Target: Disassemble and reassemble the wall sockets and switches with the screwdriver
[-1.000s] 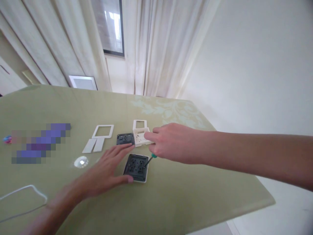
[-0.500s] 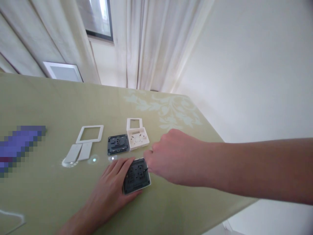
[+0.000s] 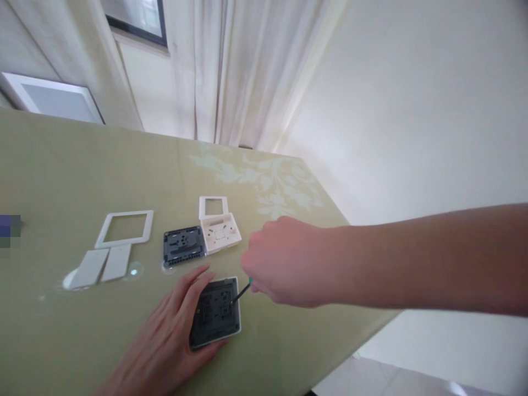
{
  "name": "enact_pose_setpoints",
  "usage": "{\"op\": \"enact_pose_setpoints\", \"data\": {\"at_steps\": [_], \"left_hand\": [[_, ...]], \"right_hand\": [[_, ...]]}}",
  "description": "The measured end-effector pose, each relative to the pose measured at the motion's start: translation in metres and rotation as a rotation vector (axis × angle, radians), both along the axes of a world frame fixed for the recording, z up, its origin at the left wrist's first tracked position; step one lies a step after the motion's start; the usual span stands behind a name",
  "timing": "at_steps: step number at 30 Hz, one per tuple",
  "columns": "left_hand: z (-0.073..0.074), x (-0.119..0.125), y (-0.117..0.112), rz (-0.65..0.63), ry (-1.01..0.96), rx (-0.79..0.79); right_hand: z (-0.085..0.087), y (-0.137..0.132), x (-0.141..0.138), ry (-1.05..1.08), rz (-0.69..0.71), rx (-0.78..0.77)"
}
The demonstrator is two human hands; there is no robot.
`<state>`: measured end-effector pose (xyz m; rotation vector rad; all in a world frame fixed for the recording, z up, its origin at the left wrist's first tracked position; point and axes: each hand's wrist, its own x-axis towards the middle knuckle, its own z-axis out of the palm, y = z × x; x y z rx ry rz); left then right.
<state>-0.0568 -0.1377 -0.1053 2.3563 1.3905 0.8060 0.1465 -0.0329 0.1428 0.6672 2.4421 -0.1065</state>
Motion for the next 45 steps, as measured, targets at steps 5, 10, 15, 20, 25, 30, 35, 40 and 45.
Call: {"op": "enact_pose_setpoints", "data": {"at_steps": [5,10,15,20,25,30,35,40,45], "left_hand": [[0.001,0.002,0.0,-0.006,-0.039,0.034],[0.001,0.005,-0.002,0.024,-0.029,0.087],[0.0,0.006,-0.003,0.038,-0.01,0.083],[-0.002,0.009,-0.004,0.04,-0.005,0.09],[0.001,0.01,-0.004,0.039,-0.031,0.117],[0.004,0.011,-0.003,0.042,-0.007,0.126],[0.004,0.01,-0.003,0.032,0.011,0.111],[0.004,0.01,-0.004,0.032,0.003,0.126],[0.005,0.012,-0.007,0.032,0.004,0.127]], "right_hand": [[0.009,-0.024,-0.009,0.112,0.442,0.008],[0.009,-0.018,-0.011,-0.041,0.422,-0.103],[-0.001,0.006,0.001,-0.077,-0.01,-0.014],[0.0,-0.009,-0.003,-0.095,-0.003,0.02],[0.009,-0.034,-0.014,0.011,0.457,-0.032],[0.004,-0.021,-0.011,0.004,0.292,-0.06],[-0.004,-0.002,-0.005,0.001,-0.273,-0.055],[0.002,-0.016,-0.013,-0.033,0.099,-0.001],[0.012,-0.028,-0.02,-0.047,0.613,-0.094]]}}
